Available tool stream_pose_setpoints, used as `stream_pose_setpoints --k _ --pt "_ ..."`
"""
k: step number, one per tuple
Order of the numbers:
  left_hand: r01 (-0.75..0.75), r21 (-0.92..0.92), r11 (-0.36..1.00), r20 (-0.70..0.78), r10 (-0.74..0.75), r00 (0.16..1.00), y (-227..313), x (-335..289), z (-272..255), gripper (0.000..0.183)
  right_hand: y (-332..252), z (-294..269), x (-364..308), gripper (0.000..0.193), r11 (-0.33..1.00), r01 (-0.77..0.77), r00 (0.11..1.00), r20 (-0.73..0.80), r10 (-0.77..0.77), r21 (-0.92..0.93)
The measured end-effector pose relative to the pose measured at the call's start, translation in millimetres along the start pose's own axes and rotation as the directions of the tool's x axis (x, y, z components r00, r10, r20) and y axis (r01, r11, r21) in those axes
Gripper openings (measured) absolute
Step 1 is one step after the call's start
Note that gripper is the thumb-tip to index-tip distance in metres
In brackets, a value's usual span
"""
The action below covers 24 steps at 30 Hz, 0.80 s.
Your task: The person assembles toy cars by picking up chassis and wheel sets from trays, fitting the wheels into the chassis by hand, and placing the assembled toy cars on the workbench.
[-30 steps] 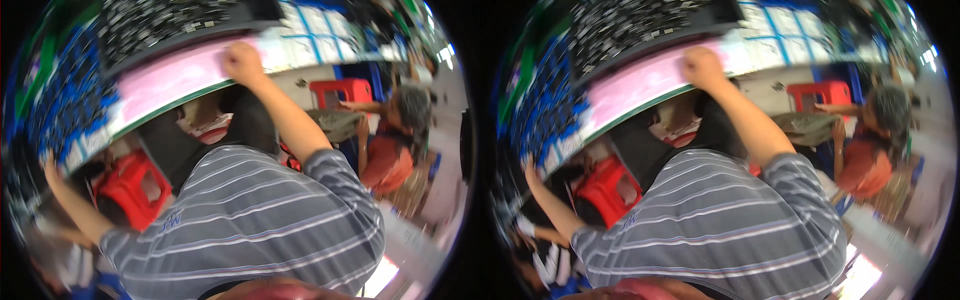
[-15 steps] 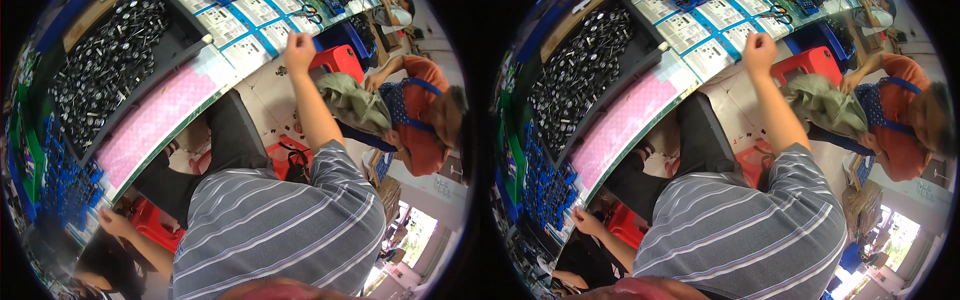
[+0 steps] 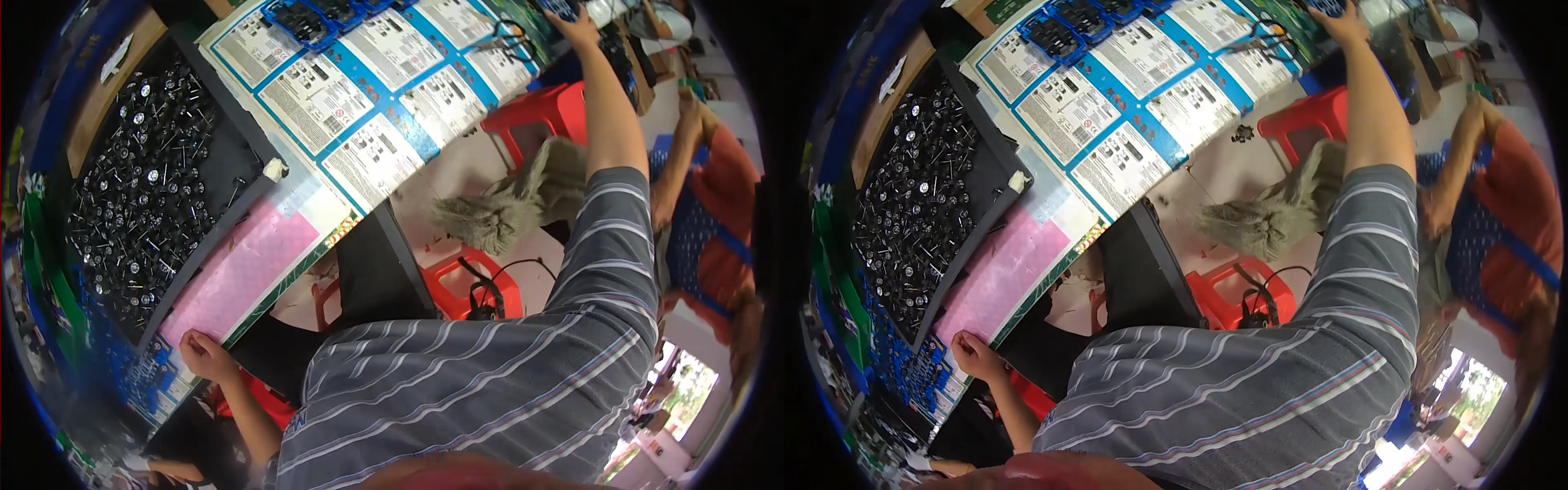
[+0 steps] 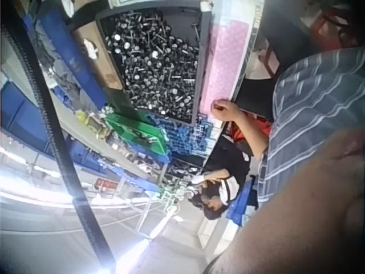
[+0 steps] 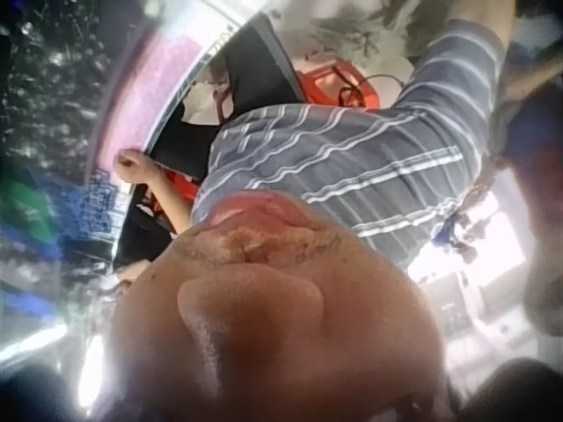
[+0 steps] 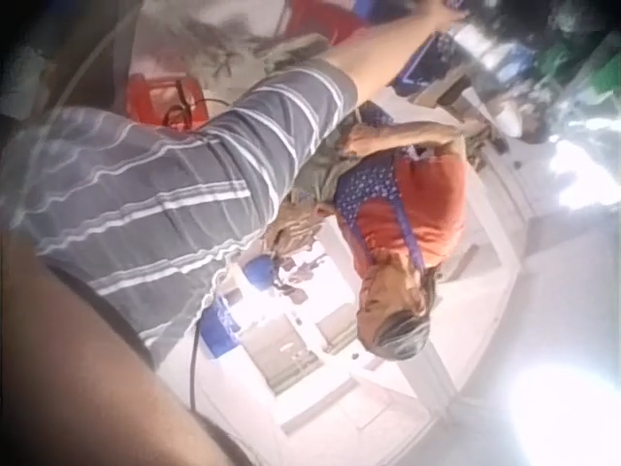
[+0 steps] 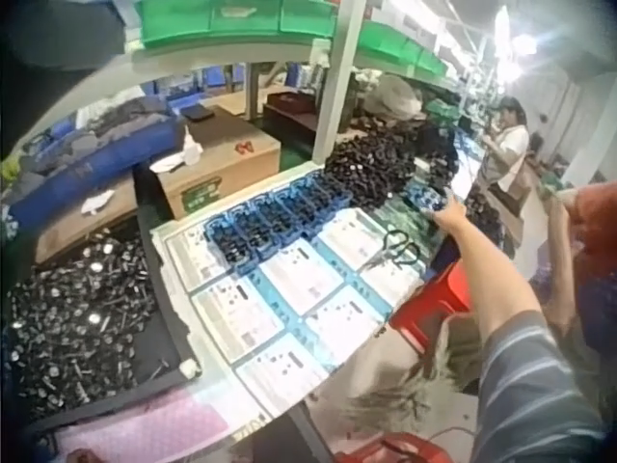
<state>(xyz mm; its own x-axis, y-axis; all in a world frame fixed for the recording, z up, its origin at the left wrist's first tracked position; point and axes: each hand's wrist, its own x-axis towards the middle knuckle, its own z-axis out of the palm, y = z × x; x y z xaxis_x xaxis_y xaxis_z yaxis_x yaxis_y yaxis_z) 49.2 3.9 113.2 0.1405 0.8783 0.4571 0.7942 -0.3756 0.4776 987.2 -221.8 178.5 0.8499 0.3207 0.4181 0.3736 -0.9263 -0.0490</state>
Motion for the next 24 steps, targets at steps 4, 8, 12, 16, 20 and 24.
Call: stream_pose_setpoints --k 4,8,12,16,20,24 --pt "0.104 0.179 0.978 0.113 -0.126 0.986 -5.7 1.9 -7.7 0.012 13.9 27.6 17.6 0.117 0.992 0.086 0.981 0.166 -0.100 0.092" --pt "0.077 0.054 0.996 0.023 -0.078 0.997 -3.7 0.2 5.0 0.014 31.7 30.4 23.7 0.109 0.985 0.078 0.974 0.198 -0.109 0.157" --pt "0.128 0.131 0.983 0.030 -0.133 0.991 -1.4 -1.1 -9.5 0.015 4.0 36.3 -12.1 0.107 0.967 -0.017 0.963 0.263 -0.053 0.256" --pt "0.097 0.124 0.988 0.016 -0.100 0.995 -4.0 -1.7 -6.9 0.015 -0.2 19.2 -35.2 0.096 0.975 -0.013 0.985 0.172 -0.026 0.223" --pt "0.035 0.099 0.994 -0.011 -0.034 0.999 -6.3 -3.5 -2.8 0.013 -1.1 0.0 -59.0 0.086 0.970 -0.070 0.990 0.136 0.039 0.232" --pt "-0.021 0.131 0.991 -0.009 0.022 1.000 2.3 -0.1 -7.2 0.010 -31.2 -40.5 -111.7 0.068 0.789 -0.072 0.993 0.121 -0.003 0.610"
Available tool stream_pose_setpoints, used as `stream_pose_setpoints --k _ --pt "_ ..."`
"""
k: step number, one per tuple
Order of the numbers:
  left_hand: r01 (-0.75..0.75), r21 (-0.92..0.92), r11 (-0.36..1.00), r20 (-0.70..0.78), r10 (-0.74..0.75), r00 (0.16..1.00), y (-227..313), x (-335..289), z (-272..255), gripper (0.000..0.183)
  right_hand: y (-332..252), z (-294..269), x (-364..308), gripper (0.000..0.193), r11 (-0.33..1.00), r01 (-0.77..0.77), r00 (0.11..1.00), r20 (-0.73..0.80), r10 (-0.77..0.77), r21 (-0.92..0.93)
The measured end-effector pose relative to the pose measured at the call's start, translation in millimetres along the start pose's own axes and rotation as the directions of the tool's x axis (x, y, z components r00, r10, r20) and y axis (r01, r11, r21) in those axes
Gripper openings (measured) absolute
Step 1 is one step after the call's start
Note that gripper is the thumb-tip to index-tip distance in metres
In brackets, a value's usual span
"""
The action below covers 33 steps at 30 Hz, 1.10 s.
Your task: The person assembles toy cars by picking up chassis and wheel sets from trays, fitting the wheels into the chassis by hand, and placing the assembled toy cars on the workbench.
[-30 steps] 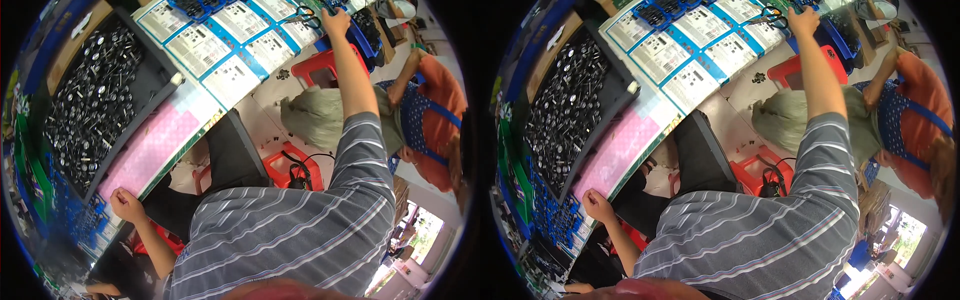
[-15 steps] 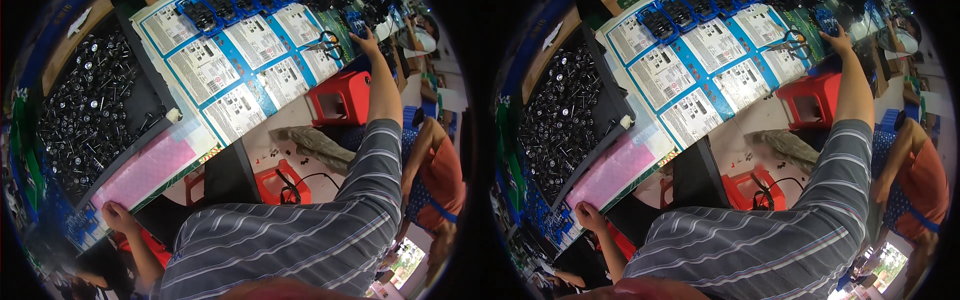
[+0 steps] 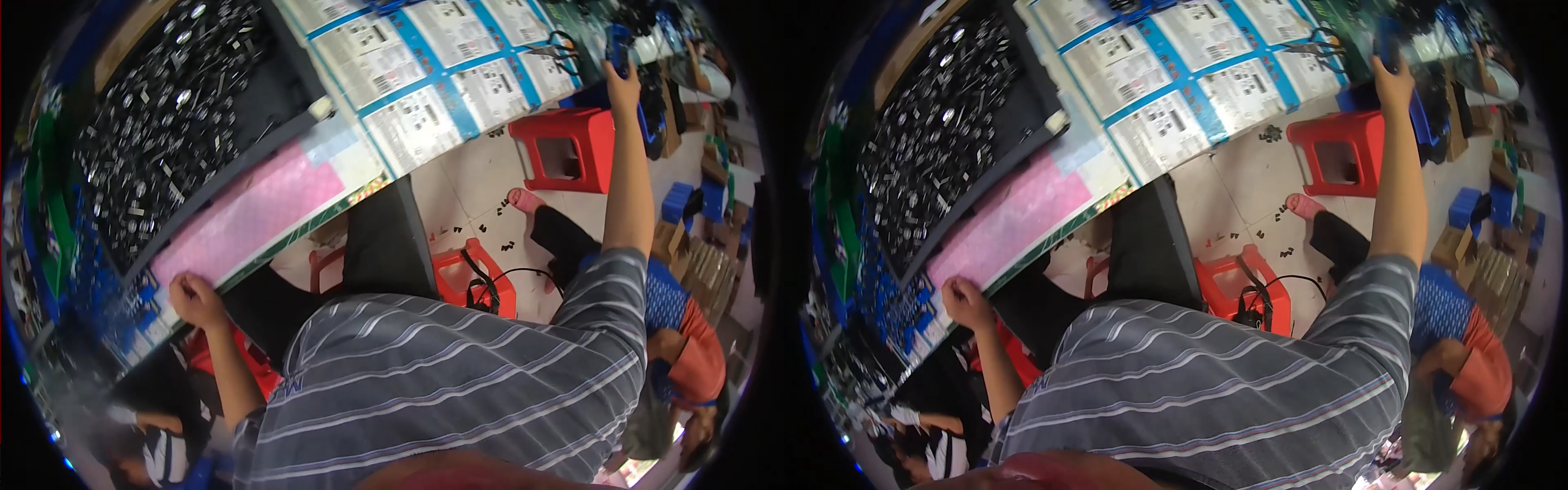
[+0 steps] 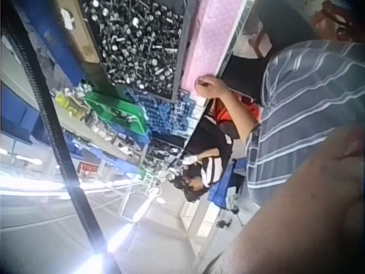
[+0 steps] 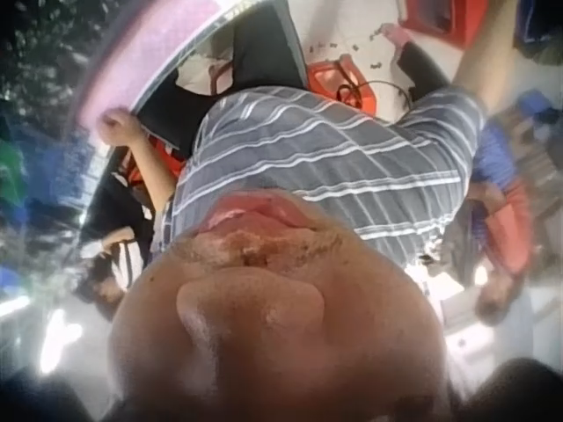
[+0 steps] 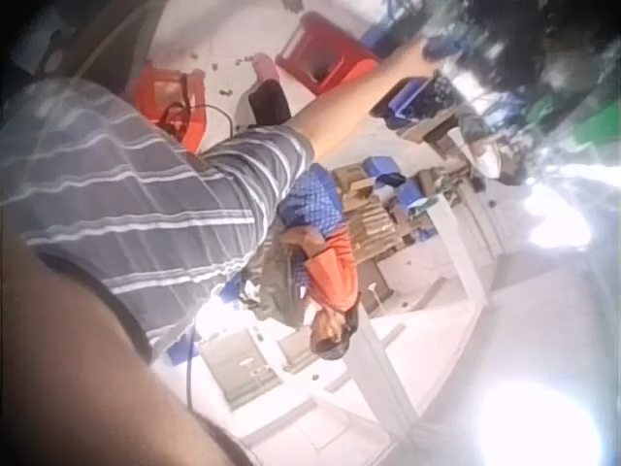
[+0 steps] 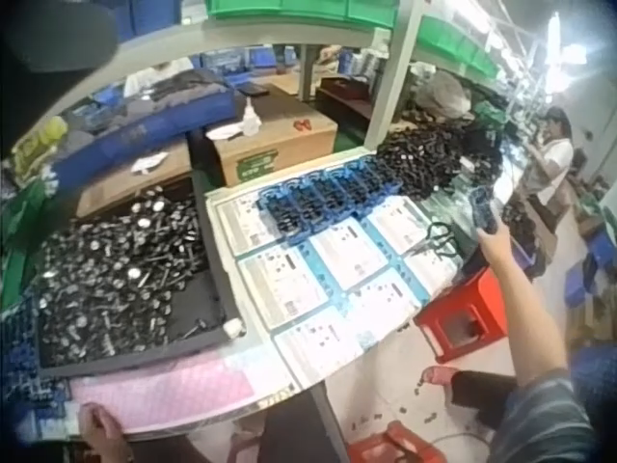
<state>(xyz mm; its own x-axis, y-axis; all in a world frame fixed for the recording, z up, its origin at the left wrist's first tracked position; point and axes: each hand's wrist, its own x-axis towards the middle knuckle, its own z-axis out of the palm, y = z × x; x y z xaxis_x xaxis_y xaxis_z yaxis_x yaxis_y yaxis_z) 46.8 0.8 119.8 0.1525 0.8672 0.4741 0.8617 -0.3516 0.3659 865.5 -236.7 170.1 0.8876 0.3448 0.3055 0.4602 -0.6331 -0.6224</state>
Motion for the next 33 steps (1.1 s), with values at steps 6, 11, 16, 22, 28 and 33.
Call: stream_pose_setpoints --k 6,11,16,22,28,33 --pt "-0.005 -0.023 1.000 -0.020 0.004 1.000 -3.2 0.2 0.5 0.009 -113.7 23.3 -138.7 0.068 0.954 0.291 0.956 0.020 -0.293 0.075" --pt "-0.048 -0.059 0.997 -0.057 0.044 0.997 -6.0 -1.3 0.7 0.010 -195.8 71.5 -236.6 0.073 0.865 0.469 0.852 0.165 -0.497 0.179" --pt "-0.068 -0.194 0.979 -0.028 0.063 0.998 0.5 1.7 -5.2 0.010 -238.9 94.5 -297.5 0.066 0.899 0.421 0.870 0.227 -0.438 0.122" --pt "0.469 -0.788 0.398 0.496 -0.039 0.867 62.6 -45.5 -27.0 0.018 -280.1 47.4 -364.0 0.057 0.842 0.473 0.858 0.081 -0.507 0.260" --pt "0.700 -0.643 -0.312 0.574 0.409 0.709 118.6 -75.6 -27.7 0.064 -348.7 17.0 -482.3 0.061 0.732 0.488 0.593 0.435 -0.678 0.475" --pt "0.669 -0.572 -0.474 0.647 0.241 0.724 92.8 -53.9 -48.3 0.045 -382.0 24.2 -453.2 0.055 0.639 0.465 0.417 0.485 -0.769 0.613"
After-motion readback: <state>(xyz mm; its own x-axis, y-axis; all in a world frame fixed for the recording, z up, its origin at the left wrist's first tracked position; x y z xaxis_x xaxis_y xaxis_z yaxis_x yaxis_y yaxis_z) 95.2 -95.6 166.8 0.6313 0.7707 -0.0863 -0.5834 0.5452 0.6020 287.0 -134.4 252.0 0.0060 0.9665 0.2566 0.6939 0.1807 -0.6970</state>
